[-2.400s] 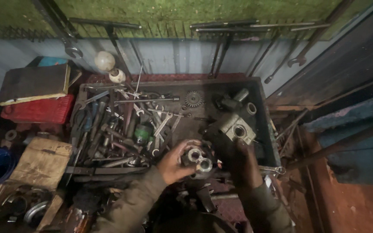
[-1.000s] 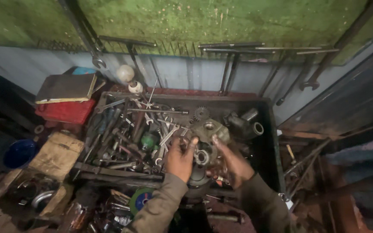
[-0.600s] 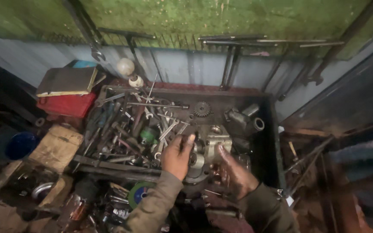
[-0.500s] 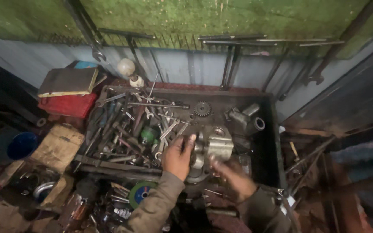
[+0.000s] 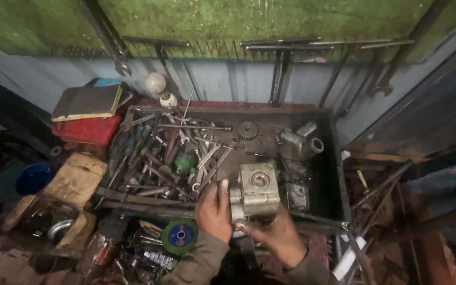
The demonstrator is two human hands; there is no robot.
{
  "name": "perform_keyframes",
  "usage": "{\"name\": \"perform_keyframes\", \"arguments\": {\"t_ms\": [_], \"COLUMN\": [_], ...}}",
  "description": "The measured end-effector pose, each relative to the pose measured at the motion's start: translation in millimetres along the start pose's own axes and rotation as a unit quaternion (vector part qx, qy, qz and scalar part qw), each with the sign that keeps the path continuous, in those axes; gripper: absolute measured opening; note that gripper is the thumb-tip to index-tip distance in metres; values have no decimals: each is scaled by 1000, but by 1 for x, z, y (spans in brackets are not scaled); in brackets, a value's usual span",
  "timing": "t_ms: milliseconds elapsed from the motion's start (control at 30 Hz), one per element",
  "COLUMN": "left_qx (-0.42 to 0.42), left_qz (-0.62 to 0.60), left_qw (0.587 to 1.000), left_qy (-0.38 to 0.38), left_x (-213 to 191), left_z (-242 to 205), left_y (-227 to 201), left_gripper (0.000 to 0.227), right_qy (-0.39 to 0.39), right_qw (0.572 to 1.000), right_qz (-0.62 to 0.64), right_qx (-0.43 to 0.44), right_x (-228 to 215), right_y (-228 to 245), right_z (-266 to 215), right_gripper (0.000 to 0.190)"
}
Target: The person assembles a small engine block by hand, inserting a piston and connecting rod into the cylinder and then attaching the cylinder head. The person repeatedly handles the engine block, piston, and head, fitting them together on a cluttered workbench.
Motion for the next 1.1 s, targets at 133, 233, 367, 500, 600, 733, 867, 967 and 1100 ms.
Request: {"name": "perform_keyframes", "arguments": {"t_ms": [133, 233, 367, 500, 600, 733, 867, 967, 1100], "left_qx": [35, 48, 69, 61, 96, 109, 79, 117, 81], "left_qz": [2, 11, 21, 40, 23, 21, 26, 7, -7], "left_qw": [999, 999, 997, 997, 995, 994, 996, 993, 995], "left_qy": [-14, -6, -17, 1, 0, 2, 38, 23, 56], "left_x": [-8, -6, -8, -3, -4, -3, 6, 6, 12], "left_z": [-13, -15, -16, -12, -13, -9, -6, -4, -3], "left_y": [-5, -5, -9, -9, -16, -19, -8, -12, -1], "left_gripper": [31, 30, 32, 29, 28, 28, 32, 29, 33], "right_qy": [0, -34, -37, -103, -128, -200, -201, -209, -230], "right_qw": [998, 992, 996, 985, 987, 978, 979, 976, 970], "right_qz": [-67, -62, -82, -138, -95, 44, 4, 21, 3], "right_qx": [12, 105, -14, -23, -34, 43, -24, -58, -78], "right_x": [-4, -18, -10, -18, -25, -38, -29, -22, -12], "right_y": [-2, -13, 17, 21, 15, -11, 2, 11, 21], "right_z": [-13, -22, -21, -26, -31, -33, -29, -35, -41], "right_gripper": [57, 66, 80, 77, 68, 62, 58, 67, 86]}}
Point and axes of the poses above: each hand's wrist, its own z-axis towards the middle knuckle, its own x-axis out of the palm, y = z × x, the point moved 10 cm from there along z, towards the middle knuckle, and after that the axes turned 8 degrees about z, right-handed, at the moved point
